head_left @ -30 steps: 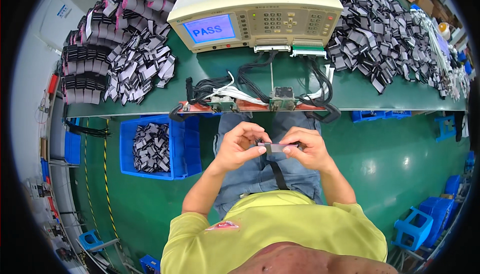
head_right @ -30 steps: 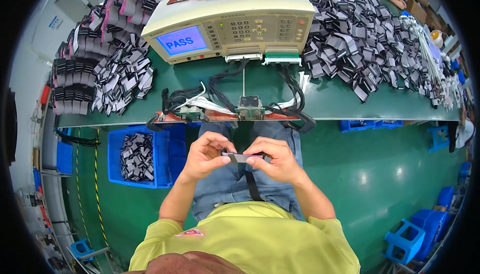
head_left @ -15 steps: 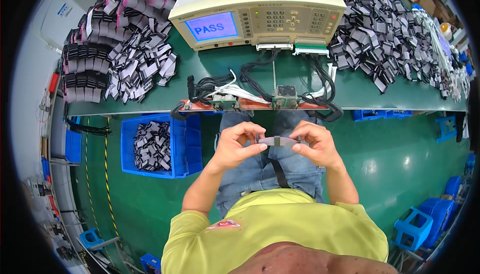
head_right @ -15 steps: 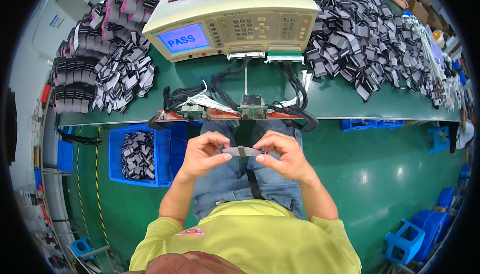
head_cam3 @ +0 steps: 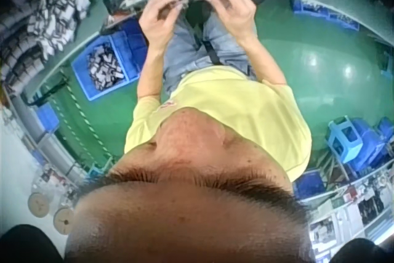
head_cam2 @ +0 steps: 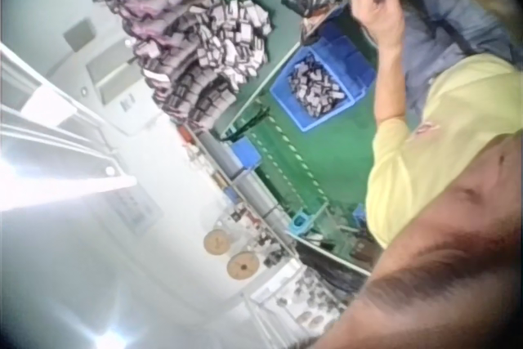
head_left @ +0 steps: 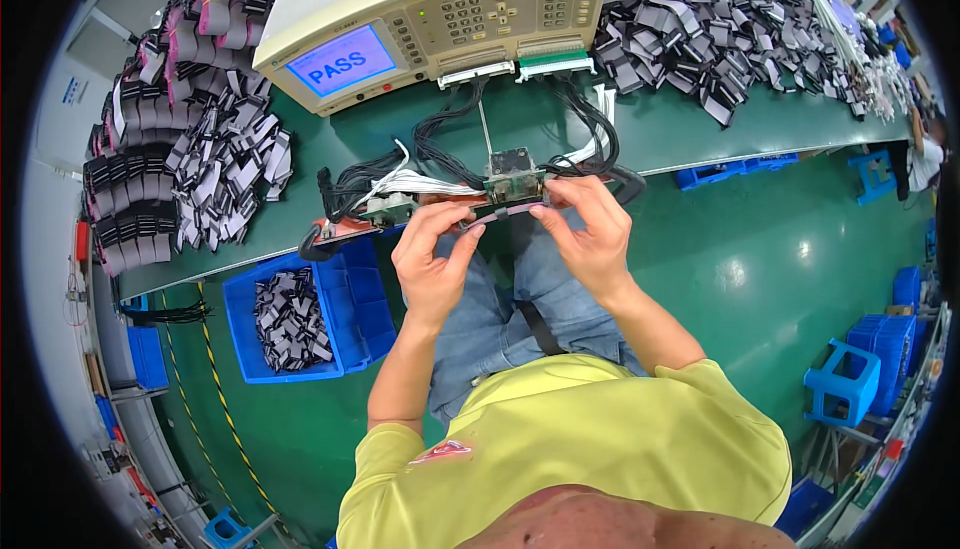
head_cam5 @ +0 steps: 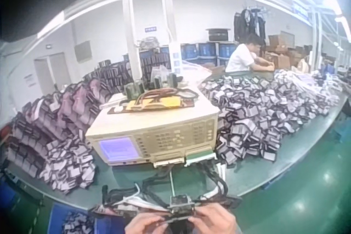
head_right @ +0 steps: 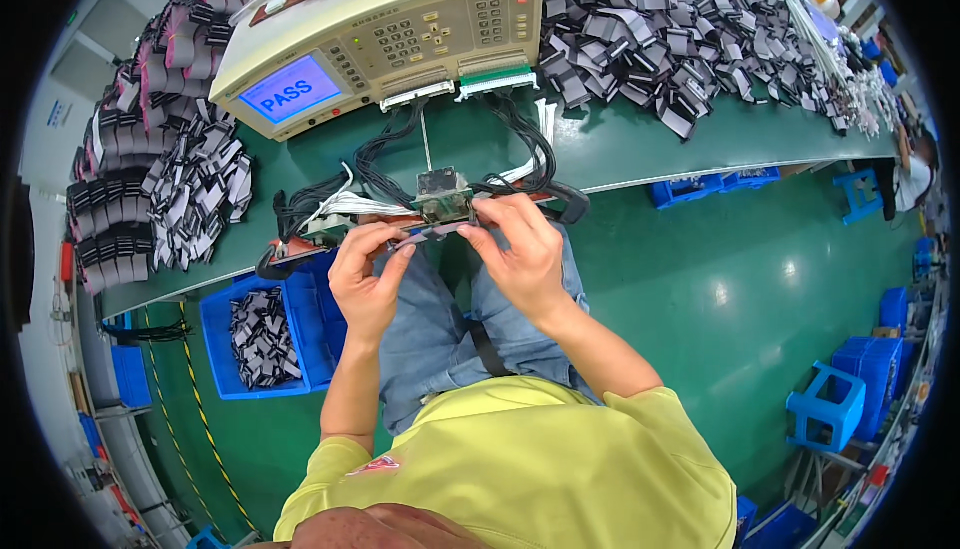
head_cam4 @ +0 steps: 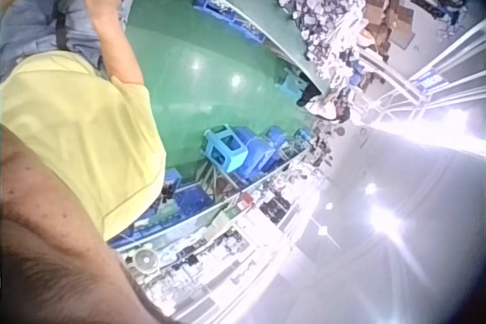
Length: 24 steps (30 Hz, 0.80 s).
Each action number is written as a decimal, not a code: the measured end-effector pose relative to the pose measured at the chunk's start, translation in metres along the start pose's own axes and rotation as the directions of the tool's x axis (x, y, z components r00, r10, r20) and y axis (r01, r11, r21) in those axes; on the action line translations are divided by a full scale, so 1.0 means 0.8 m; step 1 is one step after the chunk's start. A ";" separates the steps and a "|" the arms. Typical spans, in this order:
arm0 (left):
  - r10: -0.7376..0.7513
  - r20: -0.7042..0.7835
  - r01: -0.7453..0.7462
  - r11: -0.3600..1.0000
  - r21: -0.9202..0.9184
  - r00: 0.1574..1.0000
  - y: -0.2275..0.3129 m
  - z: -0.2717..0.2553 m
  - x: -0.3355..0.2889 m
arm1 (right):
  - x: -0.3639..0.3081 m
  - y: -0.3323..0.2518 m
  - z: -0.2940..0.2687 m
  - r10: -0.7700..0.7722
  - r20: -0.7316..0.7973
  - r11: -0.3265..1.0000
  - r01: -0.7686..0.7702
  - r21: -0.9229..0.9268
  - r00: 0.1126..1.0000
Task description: Testing electronic cables by connecting them to a diagnostic machine and checking for a PASS signal.
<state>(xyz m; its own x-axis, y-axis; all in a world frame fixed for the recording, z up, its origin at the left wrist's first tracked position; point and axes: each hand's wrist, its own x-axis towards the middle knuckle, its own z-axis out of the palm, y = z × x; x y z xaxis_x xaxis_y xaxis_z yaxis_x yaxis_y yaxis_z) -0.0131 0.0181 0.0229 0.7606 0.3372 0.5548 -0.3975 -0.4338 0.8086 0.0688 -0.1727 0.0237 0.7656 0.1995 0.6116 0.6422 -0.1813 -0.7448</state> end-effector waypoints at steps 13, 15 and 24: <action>-0.009 -0.002 0.009 0.996 0.092 1.000 -0.004 0.000 -0.003 | 0.002 0.003 0.012 -0.006 -0.042 0.994 0.001 -0.109 0.999; -0.001 0.004 0.001 0.994 0.109 1.000 -0.003 -0.001 -0.002 | 0.002 0.003 0.013 -0.002 -0.046 0.995 -0.003 -0.105 0.999; 0.009 0.007 -0.009 0.995 0.104 1.000 -0.006 0.001 0.001 | 0.003 0.012 0.023 -0.011 -0.075 0.982 -0.004 -0.190 0.997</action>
<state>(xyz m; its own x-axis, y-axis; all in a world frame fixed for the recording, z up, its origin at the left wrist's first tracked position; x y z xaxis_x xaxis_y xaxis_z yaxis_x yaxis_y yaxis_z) -0.0099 0.0195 0.0193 0.7604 0.3279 0.5607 -0.3491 -0.5217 0.7785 0.0761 -0.1562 0.0133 0.7594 0.1286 0.6377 0.6346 -0.3622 -0.6827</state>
